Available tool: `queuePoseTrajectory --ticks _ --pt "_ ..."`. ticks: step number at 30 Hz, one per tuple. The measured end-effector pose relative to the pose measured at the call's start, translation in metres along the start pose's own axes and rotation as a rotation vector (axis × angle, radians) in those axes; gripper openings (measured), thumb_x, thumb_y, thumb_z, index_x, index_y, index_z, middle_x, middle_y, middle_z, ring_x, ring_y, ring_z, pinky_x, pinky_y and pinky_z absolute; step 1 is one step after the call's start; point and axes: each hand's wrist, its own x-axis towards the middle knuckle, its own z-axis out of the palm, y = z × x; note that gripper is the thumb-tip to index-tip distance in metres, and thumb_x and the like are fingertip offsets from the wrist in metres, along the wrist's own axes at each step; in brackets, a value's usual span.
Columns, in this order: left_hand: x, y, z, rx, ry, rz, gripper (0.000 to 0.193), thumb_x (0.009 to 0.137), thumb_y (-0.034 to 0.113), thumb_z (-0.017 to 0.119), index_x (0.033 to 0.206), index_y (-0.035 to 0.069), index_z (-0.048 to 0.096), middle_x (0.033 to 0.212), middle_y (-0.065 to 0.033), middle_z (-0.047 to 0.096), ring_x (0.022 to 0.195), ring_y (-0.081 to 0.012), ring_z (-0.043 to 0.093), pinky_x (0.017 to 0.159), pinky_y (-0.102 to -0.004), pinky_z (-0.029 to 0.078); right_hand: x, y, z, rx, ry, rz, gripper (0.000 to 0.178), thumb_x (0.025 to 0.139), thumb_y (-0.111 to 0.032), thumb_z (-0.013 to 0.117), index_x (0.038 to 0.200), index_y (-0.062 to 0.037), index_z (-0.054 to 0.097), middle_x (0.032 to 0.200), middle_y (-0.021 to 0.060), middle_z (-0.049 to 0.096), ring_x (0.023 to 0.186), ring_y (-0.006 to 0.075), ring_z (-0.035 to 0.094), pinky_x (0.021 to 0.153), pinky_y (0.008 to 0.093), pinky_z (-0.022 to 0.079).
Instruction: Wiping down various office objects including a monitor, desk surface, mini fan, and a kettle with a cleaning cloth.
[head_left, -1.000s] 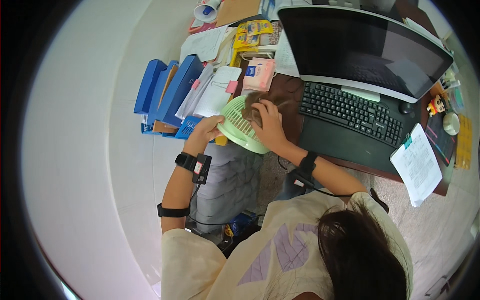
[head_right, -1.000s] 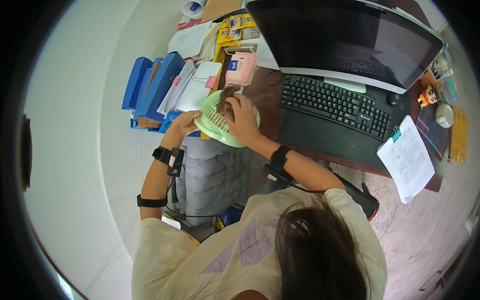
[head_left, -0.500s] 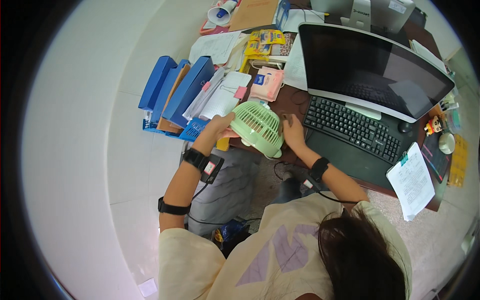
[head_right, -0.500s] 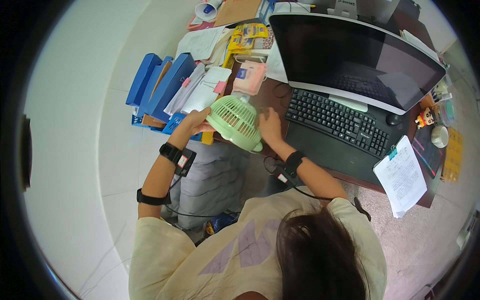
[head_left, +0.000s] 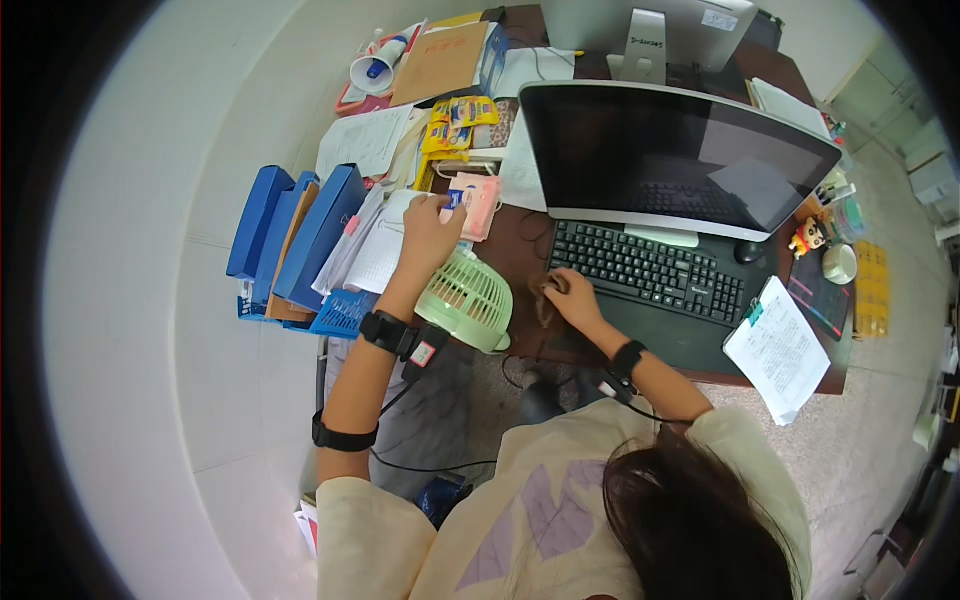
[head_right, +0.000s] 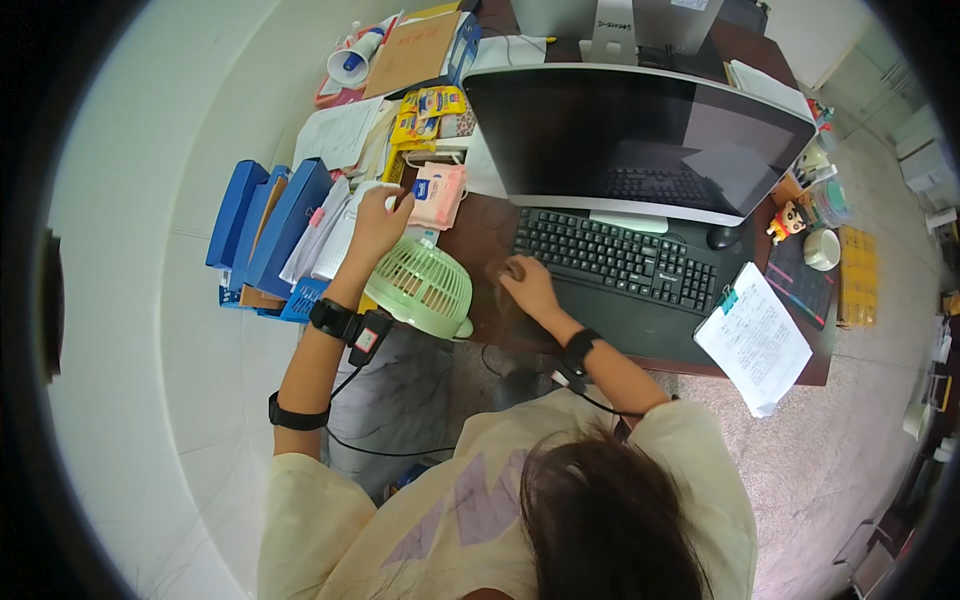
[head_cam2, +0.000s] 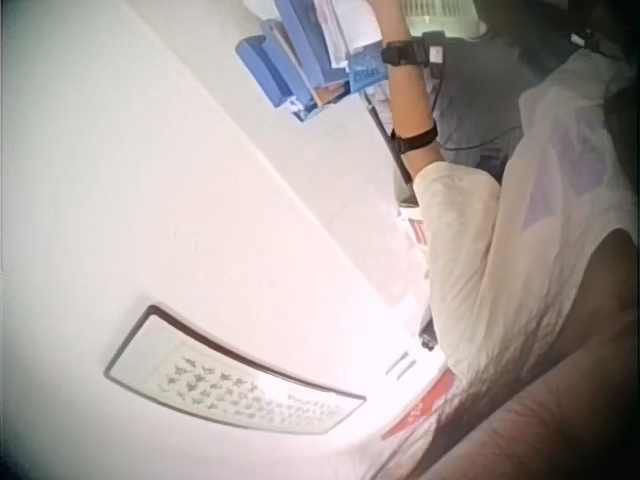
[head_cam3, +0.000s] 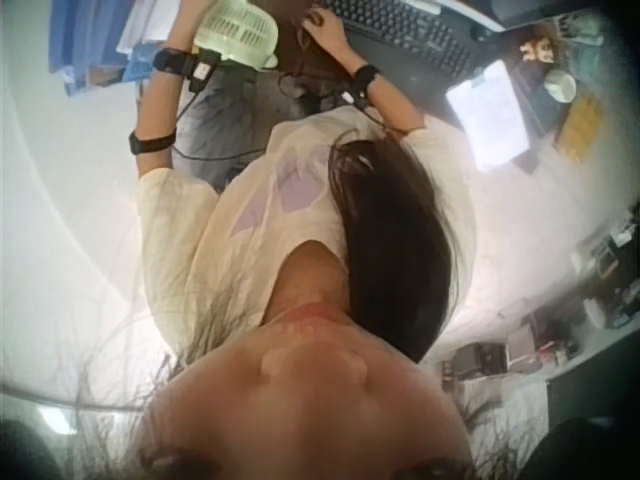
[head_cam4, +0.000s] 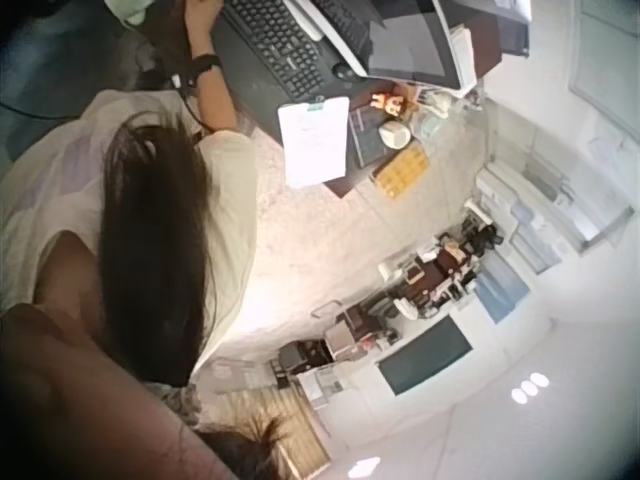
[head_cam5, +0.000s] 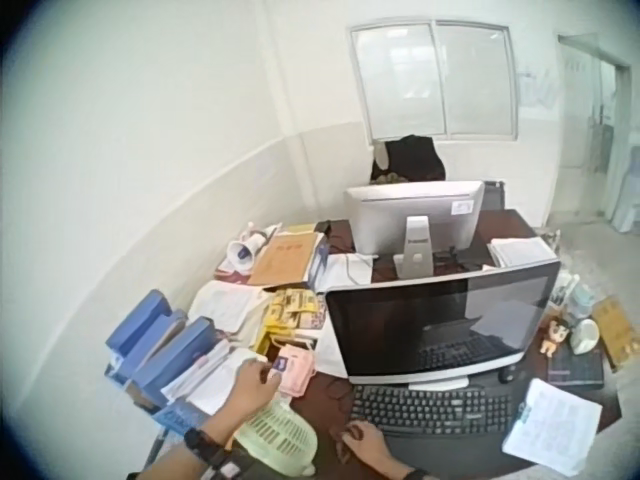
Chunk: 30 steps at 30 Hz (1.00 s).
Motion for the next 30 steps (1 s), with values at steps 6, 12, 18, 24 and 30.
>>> queuePoseTrajectory --ticks 6,12,18,24,30 --pt "0.046 0.056 0.025 -0.404 0.080 0.146 0.030 0.081 0.023 0.058 0.094 -0.003 0.063 0.094 -0.0151 0.062 0.096 -0.0252 0.056 0.085 -0.0336 0.041 0.009 -0.013 -0.104 -0.030 0.390 -0.094 0.024 0.065 -0.009 0.067 0.082 0.0034 0.054 0.082 0.0118 0.052 0.075 0.0243 0.053 0.068 0.0294 0.043" --pt "0.094 0.093 0.043 -1.122 0.089 -0.114 0.042 0.091 0.036 0.037 0.109 0.005 0.059 0.110 -0.0077 0.058 0.099 -0.0148 0.053 0.087 -0.0319 0.038 0.074 -0.137 -0.155 -0.141 0.677 -0.524 0.028 0.066 0.001 0.062 0.093 -0.0021 0.054 0.098 0.0110 0.055 0.091 0.0258 0.055 0.079 0.0312 0.044" --pt "0.138 0.101 0.082 -1.680 -0.063 -0.044 0.035 0.090 0.037 0.039 0.097 0.009 0.059 0.099 -0.0054 0.058 0.090 -0.0166 0.054 0.077 -0.0291 0.042 0.163 -0.193 -0.086 -0.760 0.557 -0.673 0.031 0.069 -0.019 0.063 0.099 -0.0145 0.058 0.111 0.0076 0.051 0.107 0.0251 0.046 0.083 0.0419 0.034" --pt "0.144 0.085 0.097 -1.025 0.171 -0.179 0.041 0.090 0.032 0.042 0.076 -0.005 0.053 0.076 -0.0133 0.054 0.078 -0.0216 0.048 0.073 -0.0319 0.039 0.167 -0.156 -0.131 -0.970 0.659 -0.675 0.035 0.070 -0.033 0.064 0.098 -0.0157 0.053 0.105 0.0044 0.051 0.105 0.0210 0.047 0.086 0.0479 0.030" --pt "0.145 0.098 0.115 -1.241 0.241 -0.040 0.047 0.093 0.030 0.038 0.115 -0.010 0.047 0.120 -0.0157 0.049 0.112 -0.0223 0.042 0.098 -0.0295 0.028 0.130 -0.129 -0.235 -1.078 0.790 -0.519 0.038 0.069 -0.026 0.065 0.104 -0.0169 0.054 0.109 0.0035 0.051 0.106 0.0213 0.047 0.096 0.0501 0.024"
